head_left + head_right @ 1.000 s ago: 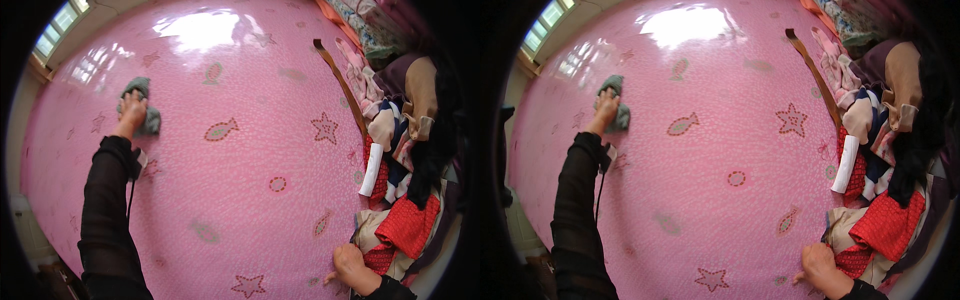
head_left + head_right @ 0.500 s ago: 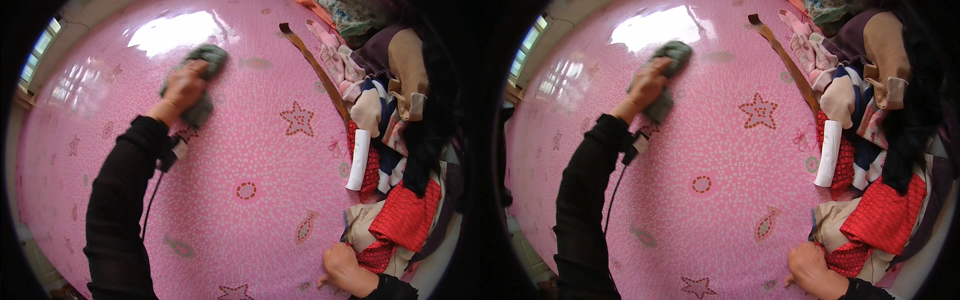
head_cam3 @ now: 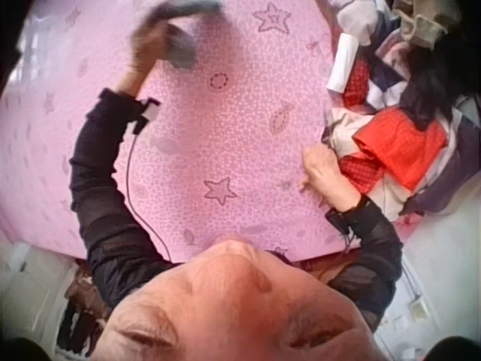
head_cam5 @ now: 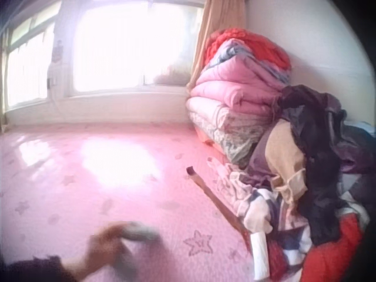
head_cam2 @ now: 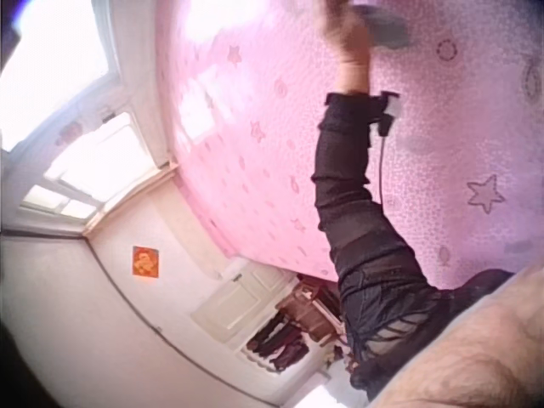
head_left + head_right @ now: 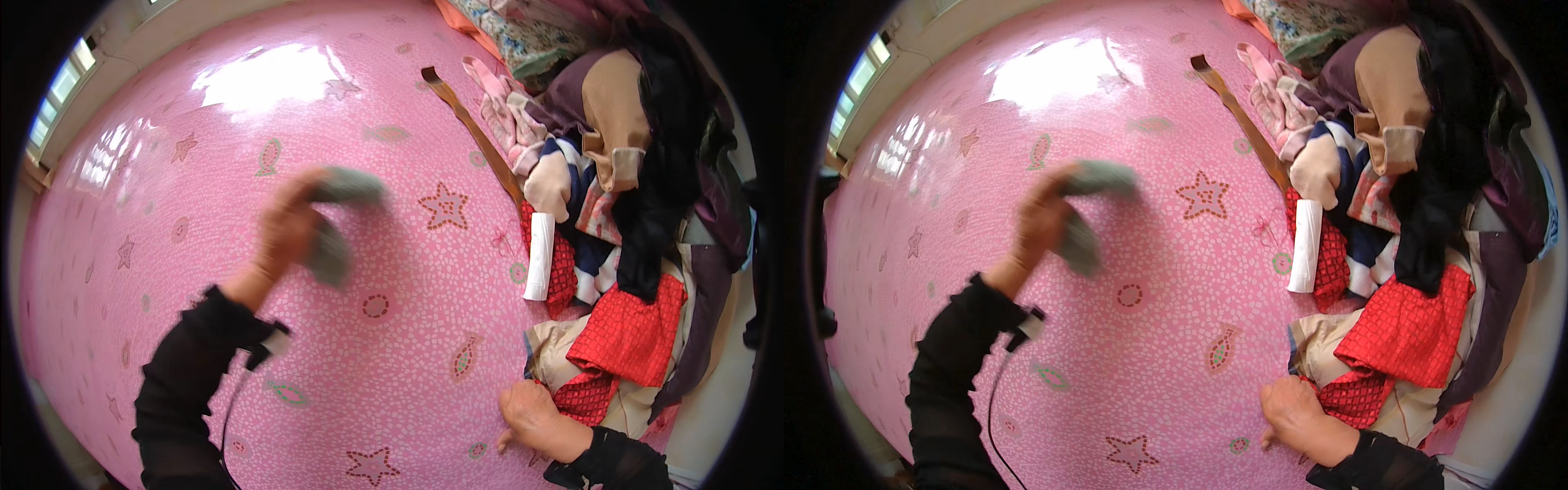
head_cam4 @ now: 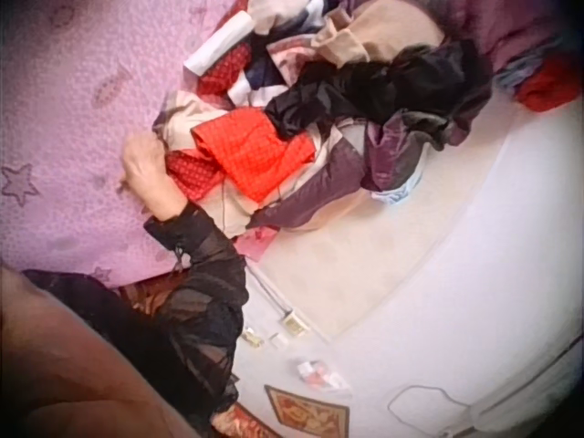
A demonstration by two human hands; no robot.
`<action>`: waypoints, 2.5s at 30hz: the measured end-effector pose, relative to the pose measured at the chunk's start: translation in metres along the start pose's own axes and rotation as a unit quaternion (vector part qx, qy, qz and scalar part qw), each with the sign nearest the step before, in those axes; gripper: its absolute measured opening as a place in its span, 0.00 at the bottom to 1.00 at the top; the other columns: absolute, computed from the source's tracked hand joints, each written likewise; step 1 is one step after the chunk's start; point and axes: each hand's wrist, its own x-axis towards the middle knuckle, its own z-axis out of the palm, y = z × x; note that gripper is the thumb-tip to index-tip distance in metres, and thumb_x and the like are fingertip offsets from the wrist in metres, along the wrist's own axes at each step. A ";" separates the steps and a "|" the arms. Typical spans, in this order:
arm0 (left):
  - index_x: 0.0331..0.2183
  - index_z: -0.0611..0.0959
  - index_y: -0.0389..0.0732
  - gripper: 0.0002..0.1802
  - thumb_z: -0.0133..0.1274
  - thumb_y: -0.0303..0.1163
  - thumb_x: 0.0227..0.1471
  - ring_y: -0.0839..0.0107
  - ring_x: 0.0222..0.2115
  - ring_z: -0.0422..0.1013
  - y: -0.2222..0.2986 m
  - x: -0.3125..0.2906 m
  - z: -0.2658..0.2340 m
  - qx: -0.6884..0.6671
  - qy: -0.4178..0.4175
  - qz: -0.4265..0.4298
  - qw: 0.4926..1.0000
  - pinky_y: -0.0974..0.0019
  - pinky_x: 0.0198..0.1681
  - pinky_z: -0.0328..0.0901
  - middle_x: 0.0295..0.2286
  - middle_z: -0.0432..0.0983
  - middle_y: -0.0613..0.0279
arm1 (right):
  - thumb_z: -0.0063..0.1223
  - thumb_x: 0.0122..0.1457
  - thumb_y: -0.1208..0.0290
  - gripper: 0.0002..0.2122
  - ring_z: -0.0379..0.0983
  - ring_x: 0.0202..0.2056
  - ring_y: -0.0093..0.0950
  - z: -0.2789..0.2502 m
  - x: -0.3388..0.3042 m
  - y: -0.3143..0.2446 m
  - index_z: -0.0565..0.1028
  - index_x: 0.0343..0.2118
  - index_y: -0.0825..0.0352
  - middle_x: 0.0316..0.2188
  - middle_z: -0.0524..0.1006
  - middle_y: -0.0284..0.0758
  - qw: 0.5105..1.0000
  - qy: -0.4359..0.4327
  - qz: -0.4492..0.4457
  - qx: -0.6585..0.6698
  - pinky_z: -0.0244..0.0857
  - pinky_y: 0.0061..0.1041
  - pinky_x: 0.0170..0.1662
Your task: The person wipes a pink patterned surface with a gray cloth, moving in circular and back-and-forth motions. They briefly pick up a black hanger and a small blue item from the surface and place them aside before continuing to wipe.
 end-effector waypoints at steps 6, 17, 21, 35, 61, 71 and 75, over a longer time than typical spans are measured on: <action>0.51 0.67 0.37 0.30 0.45 0.41 0.47 0.53 0.46 0.65 -0.116 0.014 -0.195 0.607 0.082 -0.250 0.750 0.57 0.52 0.58 0.46 0.67 0.44 | 0.67 0.22 0.50 0.29 0.67 0.26 0.35 0.007 -0.001 0.005 0.67 0.23 0.67 0.21 0.68 0.39 1.000 0.003 0.000 -0.002 0.64 0.34 0.28; 0.47 0.71 0.38 0.26 0.45 0.35 0.44 0.50 0.51 0.59 -0.113 0.138 0.060 0.438 -0.081 -0.072 0.893 0.55 0.57 0.53 0.48 0.65 0.43 | 0.65 0.24 0.52 0.26 0.66 0.25 0.32 0.009 0.001 0.013 0.67 0.21 0.66 0.19 0.67 0.38 0.999 0.015 -0.033 0.026 0.62 0.32 0.25; 0.45 0.74 0.44 0.24 0.47 0.31 0.41 0.57 0.52 0.61 -0.047 0.126 0.164 0.290 -0.206 0.027 0.934 0.57 0.55 0.56 0.48 0.67 0.56 | 0.65 0.25 0.53 0.24 0.68 0.25 0.33 0.006 -0.001 0.012 0.68 0.21 0.66 0.18 0.68 0.37 0.999 0.012 -0.028 0.040 0.63 0.33 0.25; 0.27 0.78 0.38 0.15 0.47 0.18 0.28 0.54 0.36 0.70 0.089 0.007 0.205 -0.050 -0.422 0.126 0.896 0.58 0.40 0.66 0.30 0.75 0.56 | 0.69 0.24 0.60 0.23 0.73 0.26 0.37 0.004 0.000 0.006 0.72 0.23 0.68 0.20 0.72 0.41 0.999 0.002 -0.006 0.044 0.67 0.35 0.26; 0.50 0.71 0.47 0.30 0.46 0.28 0.39 0.63 0.54 0.59 0.013 0.024 0.112 0.370 -0.154 -0.005 0.916 0.56 0.53 0.56 0.52 0.64 0.60 | 0.40 0.52 0.68 0.29 0.73 0.30 0.50 -0.038 0.058 0.095 0.52 0.58 0.71 0.28 0.74 0.56 0.950 0.162 0.236 0.122 0.66 0.47 0.36; 0.44 0.76 0.44 0.26 0.47 0.21 0.37 0.62 0.53 0.61 0.069 0.011 0.208 0.195 -0.272 0.077 0.939 0.57 0.52 0.57 0.49 0.69 0.60 | 0.32 0.53 0.77 0.34 0.71 0.14 0.27 -0.049 0.065 0.144 0.43 0.63 0.43 0.14 0.72 0.36 0.741 0.103 0.263 0.609 0.65 0.21 0.15; 0.38 0.79 0.44 0.22 0.47 0.20 0.34 0.61 0.46 0.68 0.104 -0.020 0.223 0.083 -0.331 0.160 0.926 0.59 0.43 0.64 0.41 0.74 0.58 | 0.30 0.54 0.77 0.33 0.71 0.13 0.26 -0.048 0.065 0.145 0.44 0.62 0.42 0.13 0.72 0.34 0.734 0.110 0.256 0.619 0.66 0.21 0.15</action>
